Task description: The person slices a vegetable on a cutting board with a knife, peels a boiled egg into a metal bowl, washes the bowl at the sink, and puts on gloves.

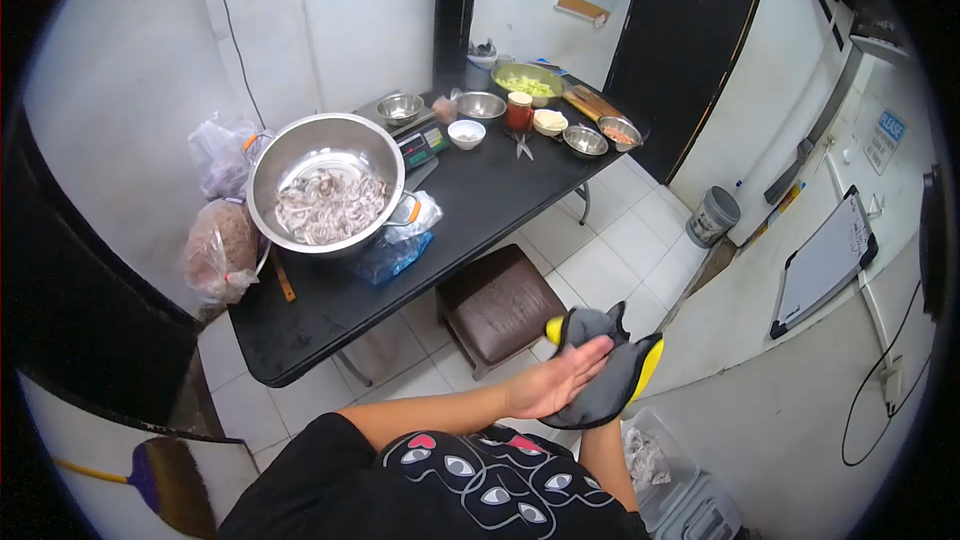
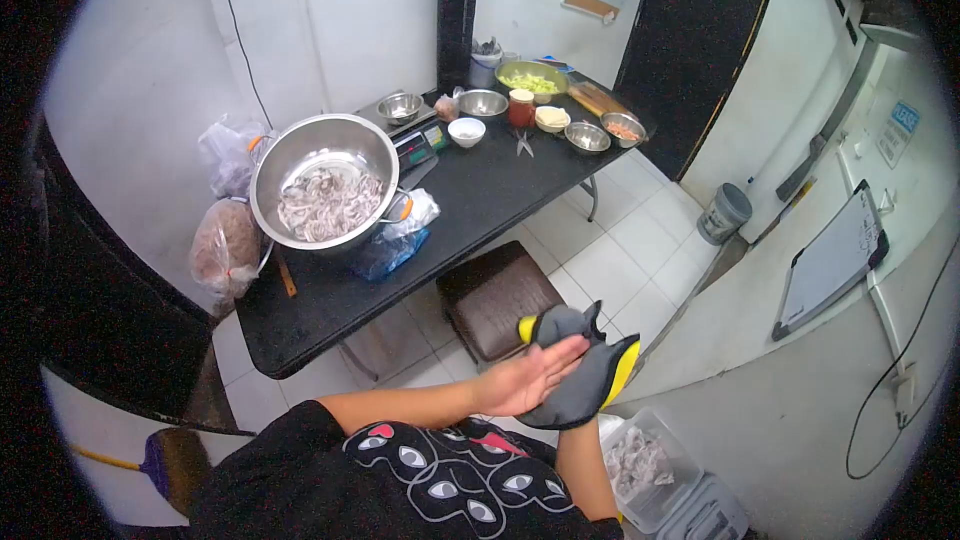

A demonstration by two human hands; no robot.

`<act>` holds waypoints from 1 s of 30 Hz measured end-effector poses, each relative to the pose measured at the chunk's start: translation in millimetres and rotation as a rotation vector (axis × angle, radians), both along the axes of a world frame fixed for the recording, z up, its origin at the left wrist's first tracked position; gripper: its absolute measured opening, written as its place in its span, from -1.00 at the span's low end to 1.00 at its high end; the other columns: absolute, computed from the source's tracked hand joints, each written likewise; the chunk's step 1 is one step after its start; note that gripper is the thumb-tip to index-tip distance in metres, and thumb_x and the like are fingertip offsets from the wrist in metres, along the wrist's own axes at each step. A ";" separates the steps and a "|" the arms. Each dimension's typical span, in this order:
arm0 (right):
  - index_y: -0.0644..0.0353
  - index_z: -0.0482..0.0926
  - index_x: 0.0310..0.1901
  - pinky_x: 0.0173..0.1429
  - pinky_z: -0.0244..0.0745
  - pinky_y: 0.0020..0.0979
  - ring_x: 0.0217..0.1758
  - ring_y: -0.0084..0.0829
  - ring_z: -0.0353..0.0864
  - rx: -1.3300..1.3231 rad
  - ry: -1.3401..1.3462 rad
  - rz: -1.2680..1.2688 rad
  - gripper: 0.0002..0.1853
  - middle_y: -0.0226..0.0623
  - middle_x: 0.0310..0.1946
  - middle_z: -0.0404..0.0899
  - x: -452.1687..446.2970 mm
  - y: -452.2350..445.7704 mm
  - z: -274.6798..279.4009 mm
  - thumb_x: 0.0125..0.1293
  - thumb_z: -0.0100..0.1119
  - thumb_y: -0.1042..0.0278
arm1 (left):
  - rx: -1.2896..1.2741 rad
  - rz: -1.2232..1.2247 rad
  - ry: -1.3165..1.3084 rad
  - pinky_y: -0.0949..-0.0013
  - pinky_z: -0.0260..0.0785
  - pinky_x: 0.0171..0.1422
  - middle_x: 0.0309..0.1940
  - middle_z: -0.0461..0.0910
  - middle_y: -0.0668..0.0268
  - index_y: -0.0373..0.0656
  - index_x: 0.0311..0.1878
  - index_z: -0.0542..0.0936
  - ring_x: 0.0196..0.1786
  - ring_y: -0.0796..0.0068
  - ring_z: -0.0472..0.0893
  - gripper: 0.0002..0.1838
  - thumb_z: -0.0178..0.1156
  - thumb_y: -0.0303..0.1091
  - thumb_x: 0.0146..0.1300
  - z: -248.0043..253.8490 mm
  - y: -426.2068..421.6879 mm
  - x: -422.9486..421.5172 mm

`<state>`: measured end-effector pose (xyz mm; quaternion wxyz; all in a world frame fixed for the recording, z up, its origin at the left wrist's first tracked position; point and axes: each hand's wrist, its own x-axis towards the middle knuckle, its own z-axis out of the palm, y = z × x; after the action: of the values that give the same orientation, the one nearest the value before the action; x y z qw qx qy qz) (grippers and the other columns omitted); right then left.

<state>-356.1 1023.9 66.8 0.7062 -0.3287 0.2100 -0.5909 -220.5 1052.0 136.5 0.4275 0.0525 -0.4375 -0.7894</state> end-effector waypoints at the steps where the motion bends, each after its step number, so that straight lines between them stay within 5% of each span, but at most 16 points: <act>1: 0.09 0.25 0.19 0.24 0.24 -0.37 0.15 -0.40 0.33 -0.011 0.003 0.016 -0.55 -0.36 0.11 0.34 -1.9 -1.7 -0.2 0.34 -0.14 0.08 | 0.175 -0.087 0.227 0.33 -0.20 0.44 0.41 -0.12 0.24 -0.14 0.40 -0.10 0.42 0.39 -0.03 -0.29 -0.23 0.08 0.35 9.0 3.5 5.0; 3: 0.10 0.26 0.20 0.26 0.22 -0.37 0.17 -0.40 0.32 -0.029 0.011 0.044 -0.55 -0.35 0.12 0.34 -2.4 -7.7 -2.8 0.36 -0.18 0.07 | 0.527 -0.260 0.682 0.36 -0.16 0.43 0.40 -0.07 0.34 -0.12 0.40 -0.11 0.39 0.48 0.02 -0.32 -0.24 0.05 0.36 22.0 8.9 12.4; 6: 0.11 0.26 0.20 0.28 0.20 -0.37 0.19 -0.39 0.30 -0.056 0.025 0.084 -0.55 -0.35 0.13 0.34 -0.4 -15.0 -5.7 0.39 -0.23 0.06 | 0.205 0.119 0.128 0.37 -0.21 0.44 0.40 -0.09 0.36 -0.13 0.41 -0.20 0.41 0.49 -0.04 -0.27 -0.19 0.04 0.35 -5.6 7.5 -8.0; 10: 0.13 0.34 0.07 0.17 0.31 -0.36 0.05 -0.40 0.38 0.013 0.021 0.039 -0.63 -0.34 -0.03 0.40 4.7 -10.5 3.1 0.37 -0.19 0.09 | -0.359 0.439 -0.491 0.33 -0.34 0.44 0.40 -0.23 0.08 -0.18 0.38 -0.42 0.44 0.33 -0.20 -0.12 -0.01 -0.16 0.31 -1.7 16.6 -4.6; 11: 0.13 0.34 0.06 0.15 0.32 -0.36 0.03 -0.40 0.39 0.018 0.018 0.044 -0.64 -0.34 -0.05 0.41 5.8 -12.8 2.2 0.37 -0.19 0.09 | -0.575 0.516 -0.622 0.30 -0.28 0.44 0.35 -0.26 -0.23 -0.30 0.34 -0.45 0.44 0.06 -0.21 -0.07 0.05 -0.22 0.27 13.8 19.3 0.2; 14: 0.13 0.37 0.01 0.10 0.36 -0.36 -0.02 -0.41 0.42 0.038 -0.002 0.062 -0.66 -0.35 -0.10 0.43 6.9 -16.4 -0.7 0.37 -0.20 0.11 | -0.731 0.468 -1.008 0.22 -0.23 0.43 0.31 -0.29 -0.36 -0.18 0.38 -0.39 0.41 -0.12 -0.14 -0.03 0.12 -0.13 0.21 33.6 21.0 2.7; 15: 0.13 0.37 0.00 0.08 0.37 -0.36 -0.04 -0.41 0.43 0.046 -0.010 0.069 -0.67 -0.35 -0.12 0.44 7.6 -17.2 -2.4 0.37 -0.21 0.11 | -0.752 0.479 -1.033 0.16 -0.09 0.40 0.26 -0.27 -0.48 -0.18 0.38 -0.36 0.33 -0.31 -0.01 -0.04 0.12 -0.12 0.20 29.8 19.1 2.2; 23: 0.13 0.43 -0.12 -0.06 0.46 -0.36 -0.20 -0.43 0.51 0.184 -0.138 -0.046 -0.71 -0.37 -0.25 0.49 10.4 -20.8 -11.4 0.36 -0.24 0.15 | -0.711 0.423 -1.227 0.13 0.19 0.26 0.22 -0.03 -0.43 -0.25 0.37 -0.26 0.16 -0.32 0.28 -0.07 0.10 -0.05 0.19 41.0 20.7 15.5; 28: 0.19 0.50 -0.29 -0.32 0.47 -0.39 -0.38 -0.38 0.56 -0.083 0.709 -0.441 -0.85 -0.34 -0.38 0.55 18.4 -20.9 5.2 0.21 -0.04 0.36 | -0.782 0.425 -1.114 0.13 0.28 0.21 0.25 0.12 -0.16 -0.27 0.37 -0.19 0.13 -0.17 0.38 -0.09 0.07 0.03 0.21 15.8 3.0 38.9; 29: 0.20 0.50 -0.28 -0.28 0.47 -0.34 -0.34 -0.18 0.58 -0.479 1.336 -0.510 -0.83 -0.18 -0.36 0.57 12.5 -20.3 35.8 0.03 0.09 0.47 | -0.448 0.308 -0.977 0.11 0.28 0.20 0.26 0.14 -0.08 -0.23 0.37 -0.17 0.15 -0.09 0.38 -0.11 0.04 0.09 0.21 9.8 0.3 49.6; 30: 0.20 0.50 -0.27 -0.26 0.47 -0.32 -0.31 -0.13 0.57 -0.504 1.340 -0.552 -0.78 -0.15 -0.34 0.56 12.0 -20.7 52.9 -0.04 0.12 0.51 | -0.119 0.194 -0.829 0.09 0.29 0.20 0.27 0.16 -0.01 -0.19 0.38 -0.14 0.17 -0.02 0.38 -0.12 0.00 0.15 0.20 4.0 -1.8 62.1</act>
<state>-344.1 1003.2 119.6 0.1587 -0.7032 0.5267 -0.4505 -158.4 1050.2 140.5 0.2902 0.3813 -0.6100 -0.6311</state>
